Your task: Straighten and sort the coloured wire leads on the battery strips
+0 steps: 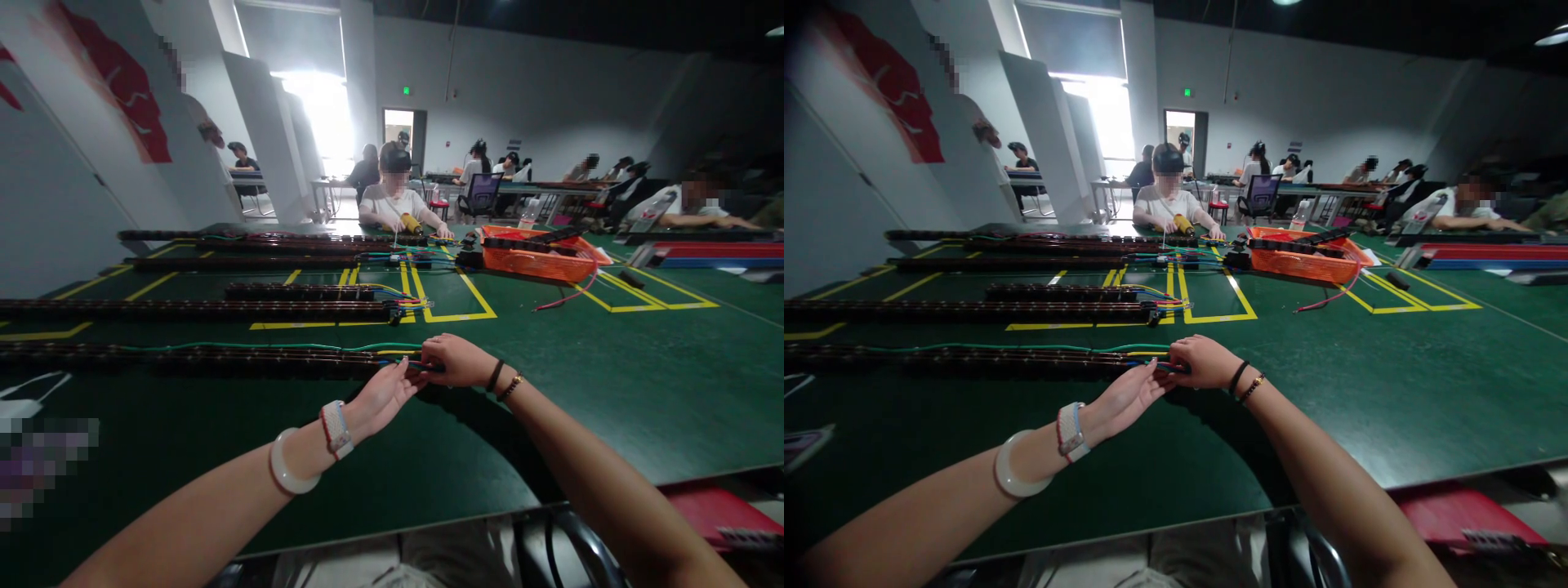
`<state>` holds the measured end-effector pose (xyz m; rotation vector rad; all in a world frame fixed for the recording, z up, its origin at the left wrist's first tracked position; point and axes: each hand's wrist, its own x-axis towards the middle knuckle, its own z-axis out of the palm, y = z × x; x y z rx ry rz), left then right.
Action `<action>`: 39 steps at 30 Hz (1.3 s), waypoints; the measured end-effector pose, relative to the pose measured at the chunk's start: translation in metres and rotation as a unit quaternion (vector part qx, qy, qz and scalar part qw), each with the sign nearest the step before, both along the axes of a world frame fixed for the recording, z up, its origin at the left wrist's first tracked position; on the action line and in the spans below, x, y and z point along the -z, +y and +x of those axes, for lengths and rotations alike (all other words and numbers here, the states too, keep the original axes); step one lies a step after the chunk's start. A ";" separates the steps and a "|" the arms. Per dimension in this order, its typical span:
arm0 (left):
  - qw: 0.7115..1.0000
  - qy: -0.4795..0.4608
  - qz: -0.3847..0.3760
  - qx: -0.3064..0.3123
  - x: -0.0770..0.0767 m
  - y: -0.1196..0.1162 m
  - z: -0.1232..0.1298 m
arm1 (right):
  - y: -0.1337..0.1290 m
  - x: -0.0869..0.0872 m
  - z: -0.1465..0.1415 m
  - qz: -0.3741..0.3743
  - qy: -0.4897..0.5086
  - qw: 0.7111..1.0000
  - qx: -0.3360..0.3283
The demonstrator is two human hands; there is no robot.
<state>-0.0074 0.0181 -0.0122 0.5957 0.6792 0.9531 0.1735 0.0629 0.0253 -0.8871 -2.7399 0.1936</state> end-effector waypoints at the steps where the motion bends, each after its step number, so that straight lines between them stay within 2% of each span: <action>1: 1.000 -0.001 0.001 -0.003 -0.001 0.000 0.000 | 0.000 0.000 0.000 -0.010 0.007 1.000 -0.003; 5: 1.000 0.004 0.005 0.005 -0.004 -0.002 0.001 | -0.001 -0.002 0.003 -0.077 0.055 0.995 0.032; 10: 0.999 -0.006 0.032 0.037 -0.002 -0.002 0.000 | 0.002 0.001 0.005 -0.168 0.120 0.975 0.087; 14: 0.999 0.019 0.034 0.038 -0.005 -0.004 0.001 | 0.007 0.007 0.002 -0.125 0.108 0.979 0.120; 19: 0.998 0.041 0.026 0.040 -0.011 -0.006 0.001 | 0.009 0.019 -0.002 -0.010 0.070 0.993 0.098; 22: 0.998 0.048 0.024 0.044 -0.010 -0.005 0.001 | 0.009 0.021 -0.003 0.021 0.051 0.994 0.091; 25: 0.998 0.040 0.028 0.045 -0.008 -0.004 0.000 | 0.007 0.017 -0.003 -0.007 0.067 0.994 0.091; 28: 0.998 0.023 0.028 0.045 -0.009 -0.004 0.000 | 0.002 0.007 -0.002 -0.083 0.102 0.984 0.118; 31: 0.999 0.007 0.015 0.044 -0.011 -0.005 0.000 | -0.006 -0.004 -0.003 -0.145 0.073 0.981 0.103; 35: 0.999 0.009 0.008 0.035 -0.012 -0.006 0.001 | -0.012 -0.009 -0.005 -0.120 -0.016 0.988 0.092; 39: 0.999 0.025 0.010 0.029 -0.009 -0.004 0.002 | -0.011 -0.005 -0.005 -0.156 -0.042 0.984 0.074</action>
